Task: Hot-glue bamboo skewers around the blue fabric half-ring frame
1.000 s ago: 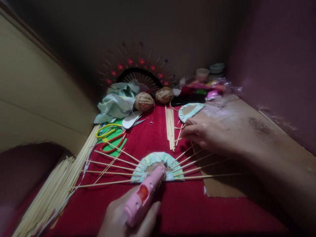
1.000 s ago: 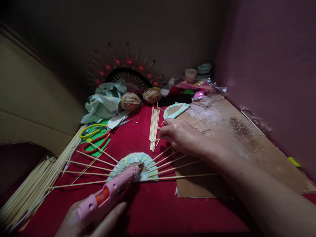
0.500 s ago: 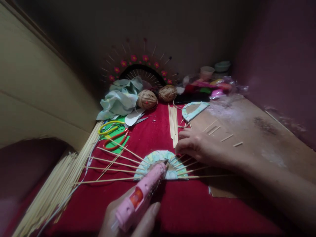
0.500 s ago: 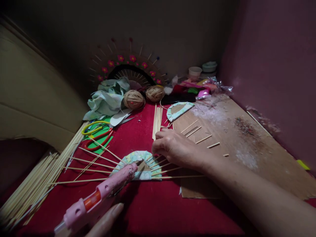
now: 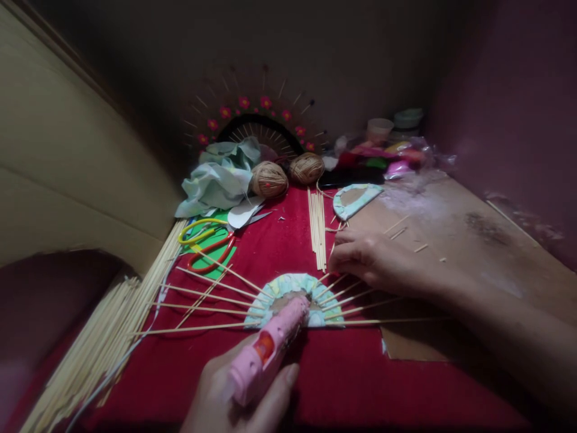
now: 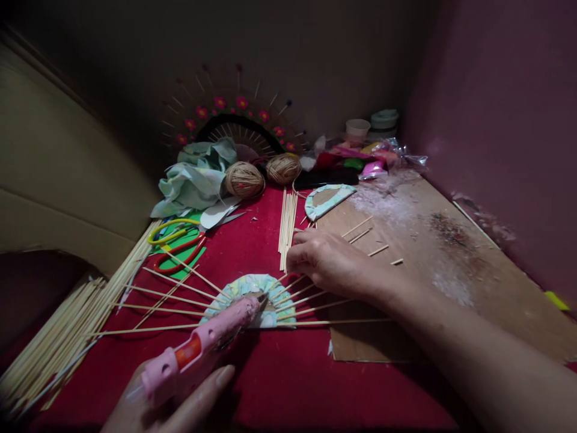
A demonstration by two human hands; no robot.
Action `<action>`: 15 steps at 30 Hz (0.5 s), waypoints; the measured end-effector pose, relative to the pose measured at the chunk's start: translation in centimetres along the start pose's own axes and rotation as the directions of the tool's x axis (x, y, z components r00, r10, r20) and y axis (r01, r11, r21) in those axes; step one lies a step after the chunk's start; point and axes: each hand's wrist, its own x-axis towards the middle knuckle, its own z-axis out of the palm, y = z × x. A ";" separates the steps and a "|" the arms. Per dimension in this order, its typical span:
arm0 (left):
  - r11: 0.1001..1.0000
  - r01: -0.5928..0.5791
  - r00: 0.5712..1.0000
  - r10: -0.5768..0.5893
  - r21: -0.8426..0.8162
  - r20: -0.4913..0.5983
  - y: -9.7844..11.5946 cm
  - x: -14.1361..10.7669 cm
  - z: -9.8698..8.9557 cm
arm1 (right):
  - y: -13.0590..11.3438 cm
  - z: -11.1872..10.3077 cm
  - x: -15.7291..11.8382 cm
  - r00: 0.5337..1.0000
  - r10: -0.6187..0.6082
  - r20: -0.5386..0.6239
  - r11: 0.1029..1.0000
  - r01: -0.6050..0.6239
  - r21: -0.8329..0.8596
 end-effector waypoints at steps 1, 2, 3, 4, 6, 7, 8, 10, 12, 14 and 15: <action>0.999 -0.008 0.999 0.007 0.031 0.034 -0.1 0.1 -0.1 | 0.0 0.0 0.0 1.000 -0.006 0.004 1.000 0.006 -0.001; 0.999 -0.014 0.998 0.011 0.050 0.055 -0.1 0.1 -0.1 | -0.1 0.1 0.0 1.000 -0.010 0.008 1.000 0.010 -0.003; 0.998 -0.016 0.998 0.013 0.057 0.063 -0.1 0.2 -0.2 | -0.1 0.1 0.0 1.000 -0.012 0.011 1.000 0.013 -0.006; 0.998 -0.018 0.998 0.014 0.058 0.067 -0.1 0.2 -0.2 | -0.2 0.1 0.0 1.000 -0.011 0.013 1.000 0.012 -0.008; 0.999 -0.012 0.996 0.008 0.049 0.087 0.0 0.0 -0.1 | -0.3 0.2 0.1 1.000 -0.004 0.016 1.000 0.004 -0.012; 0.999 -0.007 0.995 0.003 0.041 0.096 -0.1 0.0 -0.1 | -0.4 0.2 0.1 1.000 -0.002 0.019 1.000 0.002 -0.015; 0.999 0.000 0.995 -0.004 0.036 0.098 -0.1 -0.1 -0.1 | -0.4 0.2 0.1 1.000 0.003 0.021 1.000 -0.002 -0.020; 1.000 0.008 0.994 -0.011 0.030 0.105 -0.1 -0.3 -0.2 | -0.5 0.3 0.1 0.999 0.012 0.030 1.000 -0.011 -0.029; 1.000 0.005 0.995 -0.008 0.027 0.104 -0.1 -0.3 -0.2 | -0.6 0.3 0.1 0.999 0.012 0.032 0.999 -0.011 -0.035; 1.000 0.003 0.995 -0.005 0.020 0.097 0.0 -0.3 -0.1 | -0.6 0.3 0.1 1.000 0.010 0.029 0.999 -0.009 -0.038; 1.000 0.001 0.997 -0.002 0.013 0.083 0.1 -0.3 0.0 | -0.6 0.3 0.1 1.000 0.010 0.028 0.999 -0.009 -0.038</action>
